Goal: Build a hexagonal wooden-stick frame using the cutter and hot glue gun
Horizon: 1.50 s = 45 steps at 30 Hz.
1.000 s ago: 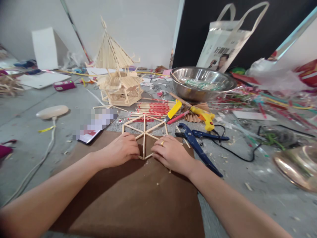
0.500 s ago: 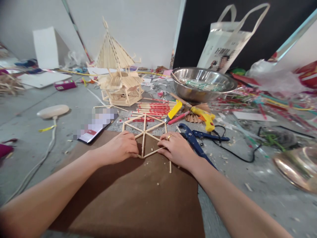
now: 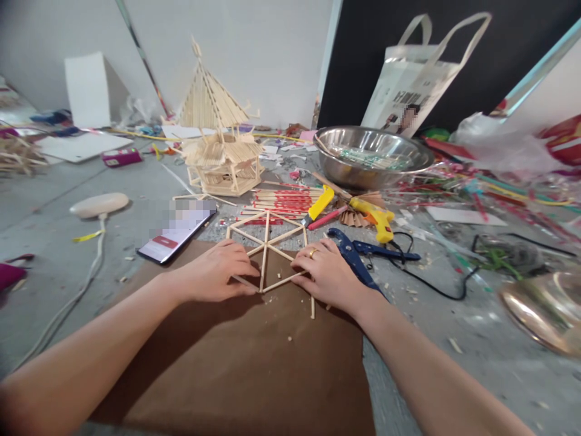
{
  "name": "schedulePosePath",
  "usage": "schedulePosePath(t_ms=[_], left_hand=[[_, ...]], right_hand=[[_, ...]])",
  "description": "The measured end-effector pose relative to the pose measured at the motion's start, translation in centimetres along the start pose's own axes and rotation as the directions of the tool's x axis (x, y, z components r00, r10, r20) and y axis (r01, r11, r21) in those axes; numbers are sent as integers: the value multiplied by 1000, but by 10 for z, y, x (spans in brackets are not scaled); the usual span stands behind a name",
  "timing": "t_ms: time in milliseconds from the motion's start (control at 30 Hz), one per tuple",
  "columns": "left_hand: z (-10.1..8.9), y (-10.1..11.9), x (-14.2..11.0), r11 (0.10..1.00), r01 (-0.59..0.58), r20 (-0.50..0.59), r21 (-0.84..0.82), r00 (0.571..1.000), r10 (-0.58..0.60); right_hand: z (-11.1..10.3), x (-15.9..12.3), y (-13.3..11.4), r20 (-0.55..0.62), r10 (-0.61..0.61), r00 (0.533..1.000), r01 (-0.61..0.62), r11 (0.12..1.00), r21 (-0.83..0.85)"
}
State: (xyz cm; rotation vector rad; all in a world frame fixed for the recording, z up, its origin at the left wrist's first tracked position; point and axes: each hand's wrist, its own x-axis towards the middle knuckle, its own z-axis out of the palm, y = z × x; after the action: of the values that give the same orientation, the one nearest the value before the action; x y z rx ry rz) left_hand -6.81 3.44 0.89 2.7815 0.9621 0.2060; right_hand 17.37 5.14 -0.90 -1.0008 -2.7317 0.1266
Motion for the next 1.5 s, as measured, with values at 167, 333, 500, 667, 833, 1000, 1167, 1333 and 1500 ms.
schedulePosePath(t_ms=[167,333,500,667,833,1000,1167,1333,1500], left_hand=[[4,-9,1,980,200,-112,12,974,-197],[16,-20,1,938,342,-199,51,924,-326],[18,-20,1,935,348,-246,76,915,-320],[16,-17,2,946,312,-331,95,906,-265],[15,-15,1,956,273,-362,104,906,-219],[18,-12,2,962,258,-410,90,890,-200],[19,-5,4,973,232,-458,20,867,-197],[13,-3,-2,971,236,-525,-41,822,-222],[16,25,-17,974,225,-455,39,872,-183]], right_hand=[[-4,1,-11,15,-36,999,35,998,58],[-9,4,-26,58,-86,995,76,987,145],[-15,0,-11,-78,10,997,0,991,136],[-27,-12,30,-236,415,879,-431,902,-15],[-32,-15,47,-267,503,822,-544,832,-109],[-37,-9,28,-28,415,910,-415,903,-107],[-39,-8,-2,276,146,950,-154,988,9],[-30,-16,-19,253,71,965,-63,997,-40],[-28,-17,-25,229,2,974,56,968,-244]])
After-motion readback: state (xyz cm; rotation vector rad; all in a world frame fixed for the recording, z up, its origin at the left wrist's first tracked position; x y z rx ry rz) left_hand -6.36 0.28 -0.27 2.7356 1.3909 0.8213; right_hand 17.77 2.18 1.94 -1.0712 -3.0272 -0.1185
